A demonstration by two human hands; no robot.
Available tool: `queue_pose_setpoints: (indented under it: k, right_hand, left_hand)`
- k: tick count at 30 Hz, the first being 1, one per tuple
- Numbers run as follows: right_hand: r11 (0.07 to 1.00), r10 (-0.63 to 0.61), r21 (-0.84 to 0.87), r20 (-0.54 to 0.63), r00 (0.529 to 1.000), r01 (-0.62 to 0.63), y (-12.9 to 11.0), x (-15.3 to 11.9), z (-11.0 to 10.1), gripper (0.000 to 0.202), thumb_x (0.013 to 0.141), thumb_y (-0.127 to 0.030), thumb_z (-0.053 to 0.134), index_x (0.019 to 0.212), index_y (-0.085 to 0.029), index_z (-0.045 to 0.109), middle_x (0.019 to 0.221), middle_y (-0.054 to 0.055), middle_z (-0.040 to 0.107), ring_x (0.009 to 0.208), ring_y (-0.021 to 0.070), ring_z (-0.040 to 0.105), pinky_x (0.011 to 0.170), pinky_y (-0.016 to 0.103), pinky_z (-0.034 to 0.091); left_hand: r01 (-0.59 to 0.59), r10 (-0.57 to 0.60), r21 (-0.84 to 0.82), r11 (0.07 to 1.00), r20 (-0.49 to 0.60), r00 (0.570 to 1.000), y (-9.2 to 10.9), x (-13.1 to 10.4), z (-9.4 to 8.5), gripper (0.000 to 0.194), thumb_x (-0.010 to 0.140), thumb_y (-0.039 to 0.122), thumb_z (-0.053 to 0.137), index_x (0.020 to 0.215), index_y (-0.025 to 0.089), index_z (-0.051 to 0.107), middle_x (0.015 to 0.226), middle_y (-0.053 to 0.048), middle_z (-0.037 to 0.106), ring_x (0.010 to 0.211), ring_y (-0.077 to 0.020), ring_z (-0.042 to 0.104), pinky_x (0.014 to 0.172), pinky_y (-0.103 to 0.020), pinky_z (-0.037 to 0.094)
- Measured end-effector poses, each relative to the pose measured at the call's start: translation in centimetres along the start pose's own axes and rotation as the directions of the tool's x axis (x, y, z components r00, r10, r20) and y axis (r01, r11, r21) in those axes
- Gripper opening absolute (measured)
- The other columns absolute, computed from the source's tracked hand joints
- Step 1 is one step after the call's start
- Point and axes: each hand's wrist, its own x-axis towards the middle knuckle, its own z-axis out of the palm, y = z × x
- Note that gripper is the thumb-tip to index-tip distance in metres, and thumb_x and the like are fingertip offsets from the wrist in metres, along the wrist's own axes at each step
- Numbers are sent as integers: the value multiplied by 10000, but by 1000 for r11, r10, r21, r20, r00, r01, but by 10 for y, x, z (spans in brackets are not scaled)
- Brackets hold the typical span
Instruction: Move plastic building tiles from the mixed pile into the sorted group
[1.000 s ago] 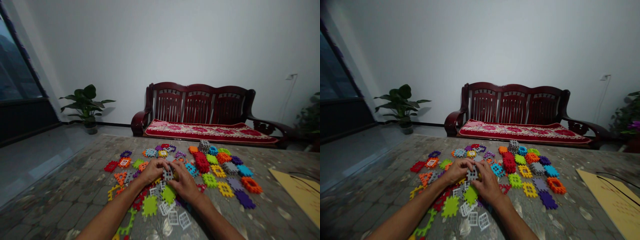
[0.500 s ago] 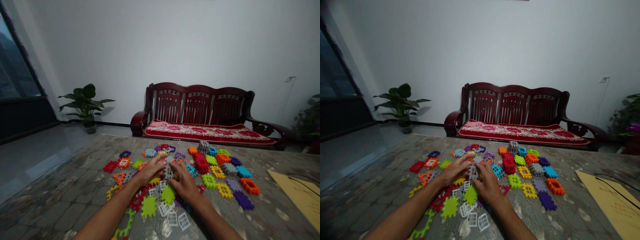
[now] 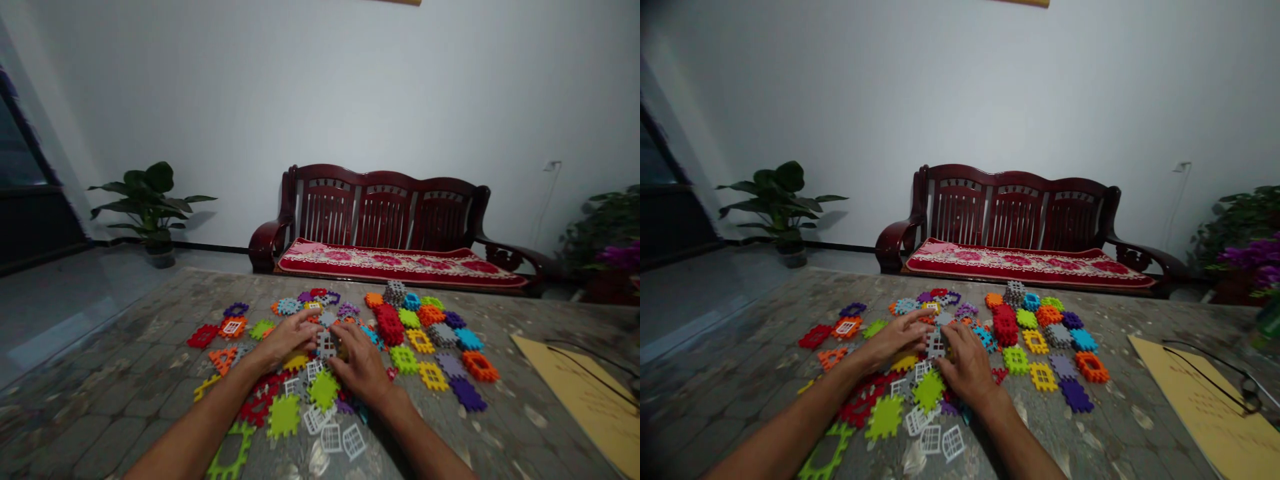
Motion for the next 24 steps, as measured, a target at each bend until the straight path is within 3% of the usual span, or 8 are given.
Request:
queue_pose_setpoints:
  k: [2,4,7,8,10,13,17,24]
  right_hand:
    - [1000,29,0,-46,999,-29,7,3,-8,561,764,-169,663,1306,-264,557,1270,76,603,1188,247,553,1031,430,446]
    - [996,94,14,-120,988,-93,20,9,-21,545,770,-234,679,1303,-245,565,1248,92,625,1163,260,576,1019,451,456]
    - [967,254,61,-212,944,-247,45,23,-45,583,758,-330,690,1311,-209,553,1207,107,653,1066,261,630,962,454,495]
    - [954,298,68,-232,926,-290,55,28,-54,611,749,-349,691,1322,-198,541,1209,112,654,1058,257,637,954,444,500]
    - [933,358,66,-268,894,-354,76,39,-73,645,730,-366,691,1325,-174,534,1204,123,660,1041,252,648,944,425,505]
    - [915,385,-2,-286,877,-403,108,51,-100,647,727,-367,683,1326,-179,531,1195,114,668,988,240,665,909,400,516]
    - [873,400,-159,-310,863,-461,148,58,-126,625,724,-358,686,1306,-176,548,1154,119,686,1028,273,652,920,423,499]
    - [828,429,-275,-251,867,-489,190,64,-138,654,740,-321,686,1353,-174,509,1160,130,694,1061,280,649,918,411,489]
  left_hand:
    - [-65,93,144,987,-198,976,6,-3,-22,602,727,473,709,1240,173,607,1028,-114,721,905,-216,683,826,-357,532]
    - [-114,291,390,914,-434,852,8,-9,-49,506,760,473,652,1152,155,655,1095,-122,717,1005,-246,666,907,-367,508]
    - [131,435,651,748,-630,643,2,-19,-89,422,866,356,483,1211,164,633,1210,-119,684,1111,-258,629,984,-385,463]
    - [239,441,674,699,-670,598,-2,-23,-100,431,882,339,453,1248,178,614,1231,-112,676,1124,-262,625,986,-390,460]
    - [386,453,705,595,-691,563,-10,-27,-115,445,899,332,425,1274,164,597,1281,-126,649,1181,-278,595,1010,-401,443]
    - [494,420,712,499,-697,581,-20,-27,-124,468,914,363,401,1271,138,602,1274,-145,654,1184,-294,597,1006,-411,446]
    - [501,399,742,446,-666,630,-26,-20,-126,444,908,358,406,1239,168,633,1244,-118,681,1155,-277,620,988,-395,456]
    - [443,365,790,423,-597,715,-27,-15,-123,439,891,331,417,1220,167,657,1299,-108,653,1199,-252,595,1021,-362,438]
